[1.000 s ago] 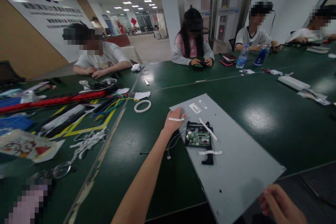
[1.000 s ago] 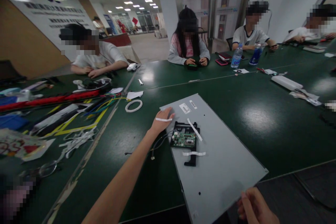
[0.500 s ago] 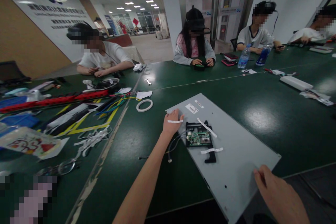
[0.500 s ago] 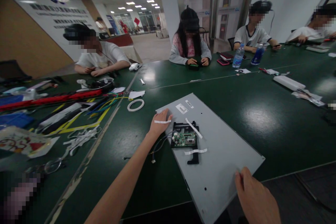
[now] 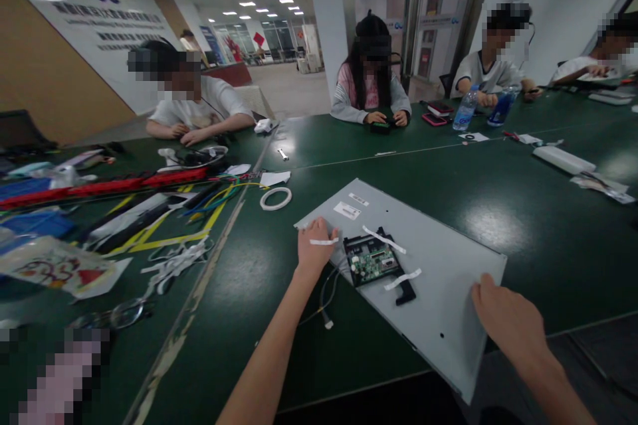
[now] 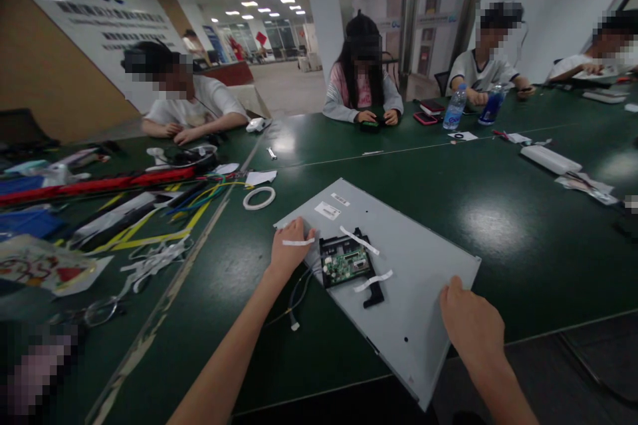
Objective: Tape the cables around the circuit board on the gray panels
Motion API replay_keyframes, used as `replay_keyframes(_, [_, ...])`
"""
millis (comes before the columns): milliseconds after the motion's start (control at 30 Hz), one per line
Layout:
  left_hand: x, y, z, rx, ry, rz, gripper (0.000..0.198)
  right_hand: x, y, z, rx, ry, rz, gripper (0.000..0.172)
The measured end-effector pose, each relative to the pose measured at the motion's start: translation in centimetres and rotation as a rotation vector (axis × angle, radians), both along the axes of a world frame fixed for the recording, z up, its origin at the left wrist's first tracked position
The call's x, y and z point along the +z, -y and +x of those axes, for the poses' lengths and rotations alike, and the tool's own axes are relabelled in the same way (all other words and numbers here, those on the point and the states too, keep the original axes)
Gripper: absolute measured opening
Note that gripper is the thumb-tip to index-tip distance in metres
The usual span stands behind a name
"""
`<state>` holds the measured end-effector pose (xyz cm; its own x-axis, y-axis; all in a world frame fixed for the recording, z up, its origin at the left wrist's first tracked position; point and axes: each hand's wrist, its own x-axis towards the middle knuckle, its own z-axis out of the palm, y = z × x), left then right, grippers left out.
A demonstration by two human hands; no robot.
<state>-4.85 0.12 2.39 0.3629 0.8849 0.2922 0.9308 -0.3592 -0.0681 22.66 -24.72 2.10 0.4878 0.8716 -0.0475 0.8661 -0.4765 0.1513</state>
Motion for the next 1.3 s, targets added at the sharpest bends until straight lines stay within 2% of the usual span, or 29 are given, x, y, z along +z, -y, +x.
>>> replay_keyframes(167, [0.3, 2.3, -1.4, 0.11, -0.033, 0.013, 0.04, -0.4, -2.4, 0.5, 0.001, 0.005, 0.028, 0.023])
replay_keyframes(367, [0.6, 4.9, -2.6, 0.218, -0.141, 0.044, 0.048, -0.6, -5.9, 1.2, 0.084, 0.075, 0.035, 0.022])
replay_keyframes(533, [0.6, 7.0, -3.4, 0.221, -0.197, 0.121, 0.05, -0.2, -9.2, 1.9, 0.155, 0.095, 0.02, 0.024])
replay_keyframes(800, [1.5, 10.7, -4.5, 0.236, -0.183, 0.097, 0.054, -0.2, -13.4, 2.9, 0.196, 0.086, 0.021, 0.025])
replay_keyframes(1067, [1.5, 14.9, -5.3, 0.23, -0.11, 0.078, 0.058, -0.4, -15.5, 2.7, 0.201, 0.117, 0.081, 0.028])
replay_keyframes(1300, [1.8, 16.2, -5.6, 0.232, -0.108, 0.07, 0.053, -0.2, -15.7, 2.1, 0.186, 0.136, 0.109, 0.03])
